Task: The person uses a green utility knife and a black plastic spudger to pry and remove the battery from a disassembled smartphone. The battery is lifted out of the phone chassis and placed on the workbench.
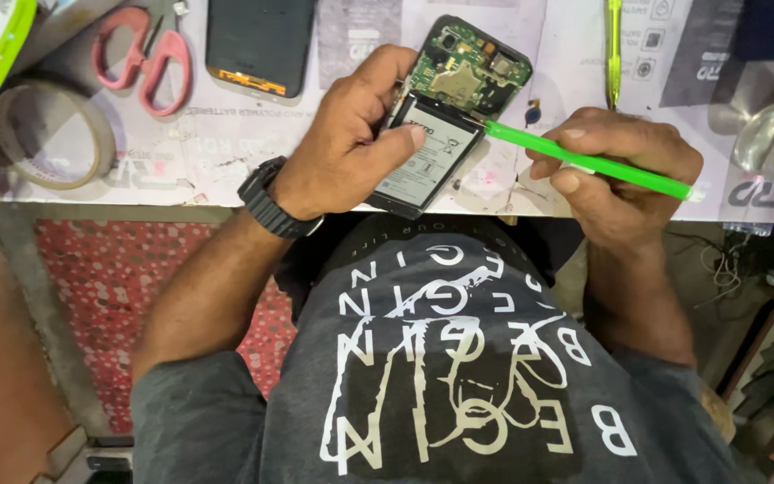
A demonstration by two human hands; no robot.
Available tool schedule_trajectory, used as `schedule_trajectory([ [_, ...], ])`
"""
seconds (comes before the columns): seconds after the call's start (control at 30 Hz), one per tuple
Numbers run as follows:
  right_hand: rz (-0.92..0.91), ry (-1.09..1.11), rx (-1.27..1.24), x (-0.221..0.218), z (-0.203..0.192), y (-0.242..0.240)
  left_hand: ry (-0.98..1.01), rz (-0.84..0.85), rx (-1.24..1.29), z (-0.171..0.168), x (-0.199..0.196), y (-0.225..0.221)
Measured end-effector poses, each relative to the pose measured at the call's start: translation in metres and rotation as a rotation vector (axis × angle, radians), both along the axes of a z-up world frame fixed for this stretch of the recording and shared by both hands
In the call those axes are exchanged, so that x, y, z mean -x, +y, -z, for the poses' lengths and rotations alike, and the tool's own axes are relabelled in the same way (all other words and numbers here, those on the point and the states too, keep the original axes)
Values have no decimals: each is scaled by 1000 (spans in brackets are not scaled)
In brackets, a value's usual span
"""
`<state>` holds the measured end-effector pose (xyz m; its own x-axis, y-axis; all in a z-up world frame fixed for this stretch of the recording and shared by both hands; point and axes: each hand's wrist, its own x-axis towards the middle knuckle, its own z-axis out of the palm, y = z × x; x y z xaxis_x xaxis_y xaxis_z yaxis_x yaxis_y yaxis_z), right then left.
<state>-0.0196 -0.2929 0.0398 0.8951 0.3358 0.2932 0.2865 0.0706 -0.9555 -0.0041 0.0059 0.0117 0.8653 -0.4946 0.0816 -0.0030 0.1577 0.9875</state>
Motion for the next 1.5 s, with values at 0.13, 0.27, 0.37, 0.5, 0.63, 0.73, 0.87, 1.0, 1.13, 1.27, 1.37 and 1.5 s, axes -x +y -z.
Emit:
schedule_trajectory([
  [0.13, 42, 29, -36, -2, 2, 12, -95, -27, -64, -1, -1, 2],
  [0.27, 67, 4, 14, -1, 1, 20, -74, -30, -102, -3, -2, 2],
  [0.37, 32, -20, 55, -6, 4, 23, -86, -37, -115, -4, -2, 2],
  [0.5, 8, -43, 96, -8, 7, 20, -79, -45, -108, -4, -2, 2],
  [0.63, -20, -48, -31, -12, 18, 6, -76, -51, -121, -2, -2, 2],
  [0.73, 26, 1, -91, -4, 16, -10, -76, -40, -92, 0, -2, 2],
  [0.87, 113, -76, -50, 1, 10, -34, -60, -35, -58, 1, -1, 1],
  [1.0, 260, -398, 261, -8, 5, -51, 22, -6, -24, 1, 0, 0],
  [1.13, 381, -600, 738, -2, -14, -56, 107, 22, 122, 2, -1, -3],
  [1.27, 380, -634, 927, 1, -16, -57, 85, 18, 77, 3, -1, -3],
  [1.37, 400, -581, 998, 3, -10, -55, 84, 18, 90, 3, -1, -3],
  [1.5, 393, -603, 1143, -3, -16, -42, 141, 12, 115, 2, -1, -5],
])
